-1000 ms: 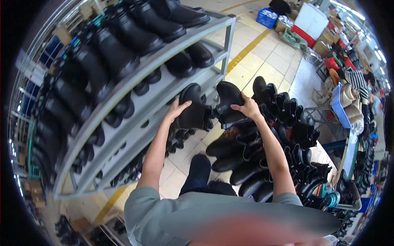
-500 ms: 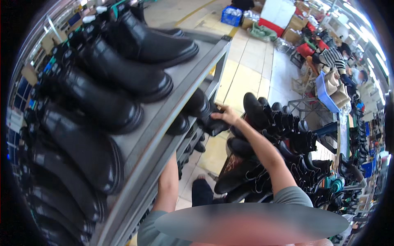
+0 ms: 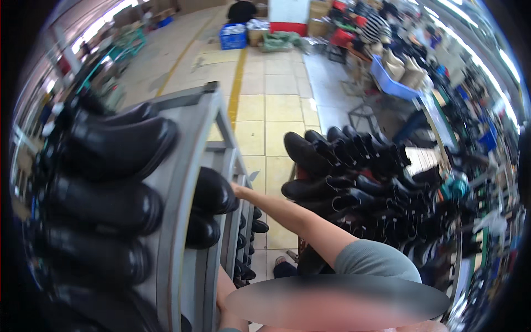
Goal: Inspect, clean, and mark black boots on a factory production line.
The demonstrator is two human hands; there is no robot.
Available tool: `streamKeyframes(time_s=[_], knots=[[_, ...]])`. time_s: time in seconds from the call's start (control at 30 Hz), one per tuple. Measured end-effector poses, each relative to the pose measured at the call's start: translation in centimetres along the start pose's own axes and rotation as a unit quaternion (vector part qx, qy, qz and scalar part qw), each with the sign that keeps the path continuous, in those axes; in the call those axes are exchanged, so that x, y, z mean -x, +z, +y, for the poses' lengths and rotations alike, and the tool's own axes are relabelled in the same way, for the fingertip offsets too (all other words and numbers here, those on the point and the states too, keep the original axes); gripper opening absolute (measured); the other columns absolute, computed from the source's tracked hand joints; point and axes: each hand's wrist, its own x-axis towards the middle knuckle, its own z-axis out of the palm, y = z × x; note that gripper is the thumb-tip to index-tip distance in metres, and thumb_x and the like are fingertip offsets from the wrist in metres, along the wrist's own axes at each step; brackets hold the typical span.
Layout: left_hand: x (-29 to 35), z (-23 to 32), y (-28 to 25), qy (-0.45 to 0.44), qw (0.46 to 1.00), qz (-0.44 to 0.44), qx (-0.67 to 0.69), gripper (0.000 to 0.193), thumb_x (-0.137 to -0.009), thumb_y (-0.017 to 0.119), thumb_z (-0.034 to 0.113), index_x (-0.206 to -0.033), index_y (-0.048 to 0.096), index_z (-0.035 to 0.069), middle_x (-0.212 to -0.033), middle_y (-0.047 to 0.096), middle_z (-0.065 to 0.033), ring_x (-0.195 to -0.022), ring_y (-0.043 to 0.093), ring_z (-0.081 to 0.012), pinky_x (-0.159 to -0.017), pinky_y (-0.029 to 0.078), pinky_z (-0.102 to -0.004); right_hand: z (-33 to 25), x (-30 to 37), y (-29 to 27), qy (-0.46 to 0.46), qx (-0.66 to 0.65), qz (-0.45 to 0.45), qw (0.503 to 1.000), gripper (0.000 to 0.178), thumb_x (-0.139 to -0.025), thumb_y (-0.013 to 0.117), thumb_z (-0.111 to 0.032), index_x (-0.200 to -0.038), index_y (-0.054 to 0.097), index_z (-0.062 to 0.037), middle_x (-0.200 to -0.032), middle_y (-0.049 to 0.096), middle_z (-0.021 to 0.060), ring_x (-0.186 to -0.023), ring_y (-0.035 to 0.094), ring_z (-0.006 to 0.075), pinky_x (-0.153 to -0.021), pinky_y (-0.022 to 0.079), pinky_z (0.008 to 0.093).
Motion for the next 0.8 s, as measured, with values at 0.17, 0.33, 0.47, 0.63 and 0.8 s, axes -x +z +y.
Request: streamKeyframes(time_s=[0.17, 0.33, 0.47, 0.63, 0.8], knots=[[1.2, -8.2, -5.3, -0.006, 0.997, 0.055, -0.052, 0.064, -0.091, 0.046, 0.044, -0.13, 0.038, -0.005, -0.134, 0.039, -0.0259, -0.125, 0.037, -0.034, -0.103, 0.029, -0.0383, -6.7, -0.2, 2.5, 0.029, 0.098, 0.075, 0.992, 0.03, -0.077, 0.06, -0.023, -0.101, 0.06, -0.0034, -0.089, 0.062, 0.0138, -0.085, 0.058, 0.0265, -0.079, 0.046, 0.0392], [3.8, -13.3, -9.3, -0.024, 0.991, 0.119, -0.06, 0.062, -0.092, 0.044, 0.043, -0.129, 0.039, -0.006, -0.133, 0.039, -0.0265, -0.124, 0.038, -0.0345, -0.103, 0.03, -0.0385, -12.0, 1.6, -5.1, 0.039, 0.189, 0.129, 0.973, 0.022, -0.082, 0.053, -0.022, -0.089, 0.063, -0.0043, -0.077, 0.06, 0.0174, -0.081, 0.06, 0.034, -0.075, 0.047, 0.0437], [4.0, -14.4, -8.2, -0.014, 0.991, 0.13, -0.034, 0.06, -0.092, 0.043, 0.042, -0.129, 0.04, -0.006, -0.133, 0.04, -0.0269, -0.124, 0.038, -0.035, -0.103, 0.03, -0.0386, -13.7, 4.6, -10.1, 0.016, 0.08, 0.033, 0.996, 0.028, -0.08, 0.055, -0.027, -0.093, 0.061, -0.0021, -0.079, 0.06, 0.0216, -0.083, 0.059, 0.0385, -0.074, 0.047, 0.0432], [4.6, -16.0, -8.3, -0.01, 0.99, 0.142, -0.014, 0.059, -0.093, 0.042, 0.041, -0.128, 0.041, -0.006, -0.132, 0.04, -0.0274, -0.123, 0.039, -0.0355, -0.102, 0.03, -0.0388, -19.2, 12.4, -14.8, 0.014, 0.049, -0.171, 0.984, 0.038, -0.083, 0.058, -0.029, -0.106, 0.056, 0.0019, -0.102, 0.057, 0.0262, -0.095, 0.056, 0.0397, -0.08, 0.046, 0.0445], [4.1, -12.1, -3.0, 0.025, 0.992, 0.123, 0.024, 0.057, -0.094, 0.041, 0.04, -0.127, 0.042, -0.007, -0.131, 0.041, -0.0279, -0.123, 0.039, -0.0361, -0.102, 0.031, -0.039, -24.2, 26.3, -22.7, 0.031, -0.04, -0.115, 0.992, 0.036, -0.083, 0.057, -0.027, -0.105, 0.057, 0.0023, -0.09, 0.061, 0.0216, -0.084, 0.059, 0.0361, -0.072, 0.047, 0.0423]])
